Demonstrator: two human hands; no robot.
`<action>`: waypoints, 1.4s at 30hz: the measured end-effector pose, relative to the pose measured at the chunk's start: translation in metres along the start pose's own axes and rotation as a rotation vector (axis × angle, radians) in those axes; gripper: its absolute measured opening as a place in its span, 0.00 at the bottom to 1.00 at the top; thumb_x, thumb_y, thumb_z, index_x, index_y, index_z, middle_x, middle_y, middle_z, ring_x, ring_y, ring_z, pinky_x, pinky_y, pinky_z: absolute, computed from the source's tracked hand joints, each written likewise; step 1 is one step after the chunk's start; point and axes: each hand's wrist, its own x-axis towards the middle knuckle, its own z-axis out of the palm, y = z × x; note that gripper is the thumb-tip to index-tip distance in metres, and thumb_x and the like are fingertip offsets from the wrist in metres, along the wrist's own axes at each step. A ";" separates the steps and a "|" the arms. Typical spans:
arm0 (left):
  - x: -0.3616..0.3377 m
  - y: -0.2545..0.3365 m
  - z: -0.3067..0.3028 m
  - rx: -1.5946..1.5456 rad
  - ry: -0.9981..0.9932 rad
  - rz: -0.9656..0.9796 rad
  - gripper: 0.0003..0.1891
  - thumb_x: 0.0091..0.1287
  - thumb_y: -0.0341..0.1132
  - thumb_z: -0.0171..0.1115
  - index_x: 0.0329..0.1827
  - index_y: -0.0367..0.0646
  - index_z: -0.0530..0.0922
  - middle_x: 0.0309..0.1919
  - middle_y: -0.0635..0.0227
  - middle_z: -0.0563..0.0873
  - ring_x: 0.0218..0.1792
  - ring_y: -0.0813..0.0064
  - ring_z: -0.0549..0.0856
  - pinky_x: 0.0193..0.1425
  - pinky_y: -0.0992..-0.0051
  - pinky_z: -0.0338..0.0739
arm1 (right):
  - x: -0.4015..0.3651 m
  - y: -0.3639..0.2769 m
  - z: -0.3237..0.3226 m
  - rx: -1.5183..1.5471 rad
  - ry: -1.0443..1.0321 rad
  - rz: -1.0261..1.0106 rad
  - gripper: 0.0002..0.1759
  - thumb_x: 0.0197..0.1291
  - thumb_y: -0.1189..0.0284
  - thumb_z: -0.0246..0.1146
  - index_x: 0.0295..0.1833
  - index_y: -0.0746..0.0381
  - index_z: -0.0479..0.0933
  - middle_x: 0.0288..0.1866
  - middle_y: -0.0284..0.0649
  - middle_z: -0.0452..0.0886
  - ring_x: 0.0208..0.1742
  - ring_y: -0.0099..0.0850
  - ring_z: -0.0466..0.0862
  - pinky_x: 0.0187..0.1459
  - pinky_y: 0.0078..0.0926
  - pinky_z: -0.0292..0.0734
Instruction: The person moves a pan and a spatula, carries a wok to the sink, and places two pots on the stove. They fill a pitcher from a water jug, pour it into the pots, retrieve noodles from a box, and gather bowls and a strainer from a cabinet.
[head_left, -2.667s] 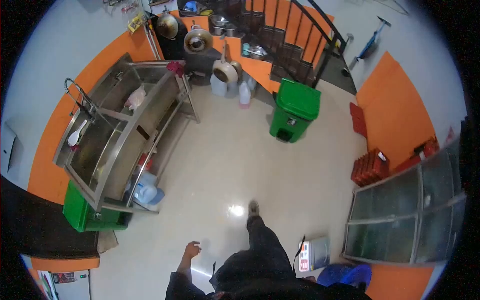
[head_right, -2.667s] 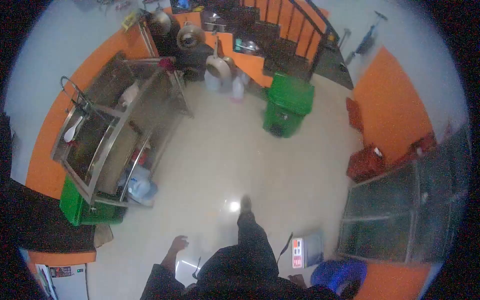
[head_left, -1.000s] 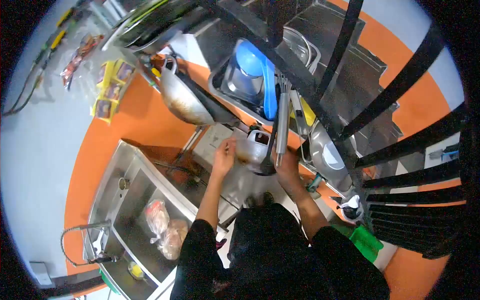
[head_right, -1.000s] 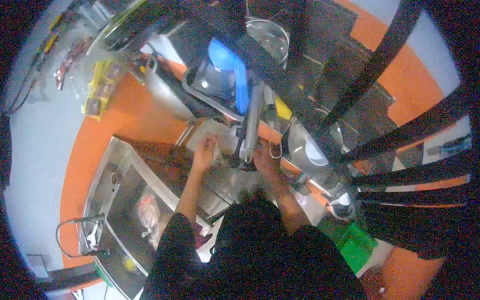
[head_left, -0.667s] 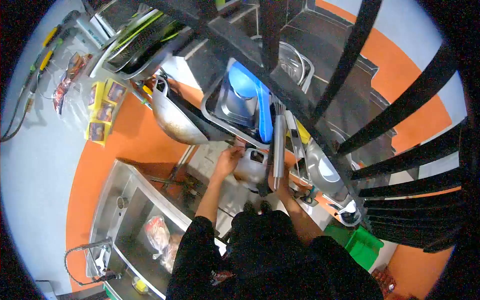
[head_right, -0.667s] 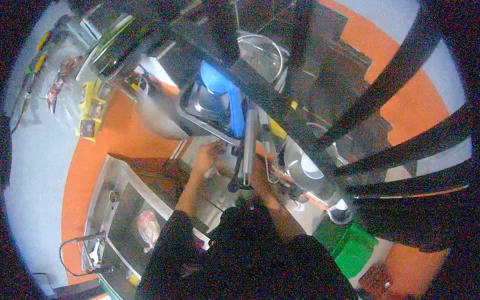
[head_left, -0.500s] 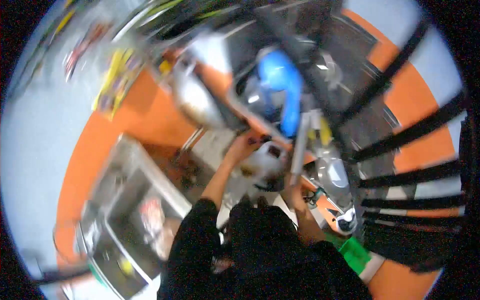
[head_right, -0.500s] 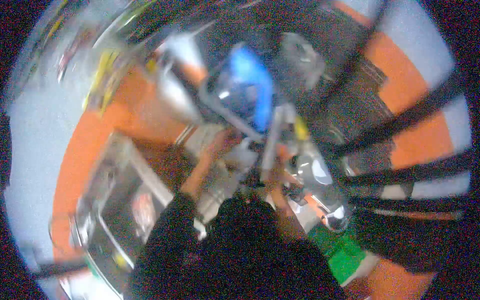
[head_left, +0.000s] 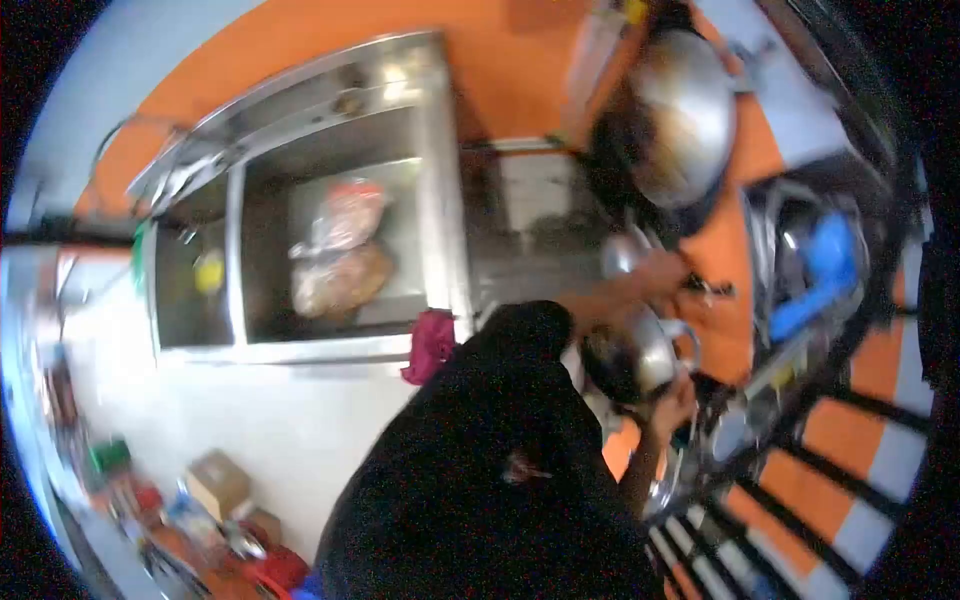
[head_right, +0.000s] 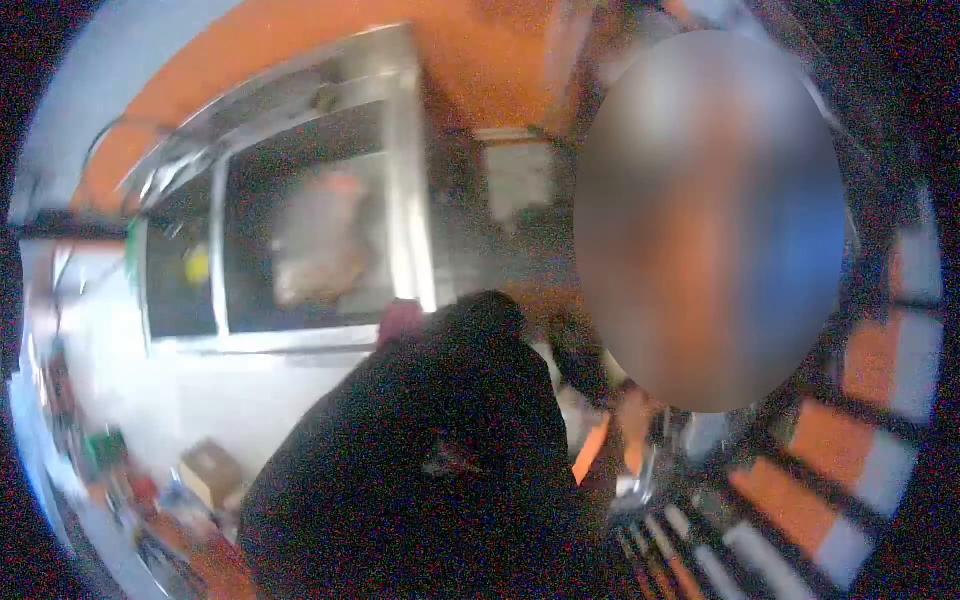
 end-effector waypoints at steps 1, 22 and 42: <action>0.007 -0.004 0.009 -0.012 -0.148 -0.057 0.15 0.56 0.41 0.59 0.43 0.44 0.79 0.35 0.54 0.83 0.38 0.56 0.84 0.42 0.58 0.78 | -0.006 -0.011 0.001 0.097 -0.008 0.040 0.15 0.65 0.65 0.56 0.43 0.66 0.78 0.35 0.37 0.80 0.37 0.24 0.74 0.41 0.22 0.69; -0.023 0.055 -0.041 -0.143 0.151 -0.006 0.17 0.58 0.47 0.62 0.39 0.42 0.77 0.26 0.52 0.82 0.28 0.53 0.83 0.30 0.59 0.77 | -0.041 0.007 -0.025 0.076 0.167 0.195 0.17 0.64 0.63 0.56 0.28 0.65 0.72 0.21 0.30 0.69 0.23 0.20 0.67 0.24 0.22 0.62; -0.160 -0.007 -0.165 -0.051 0.463 -0.382 0.15 0.53 0.35 0.70 0.40 0.39 0.80 0.26 0.61 0.85 0.26 0.73 0.84 0.33 0.74 0.76 | 0.000 0.002 -0.013 -0.206 0.156 -0.016 0.22 0.62 0.59 0.58 0.24 0.65 0.70 0.16 0.31 0.64 0.21 0.22 0.63 0.24 0.26 0.59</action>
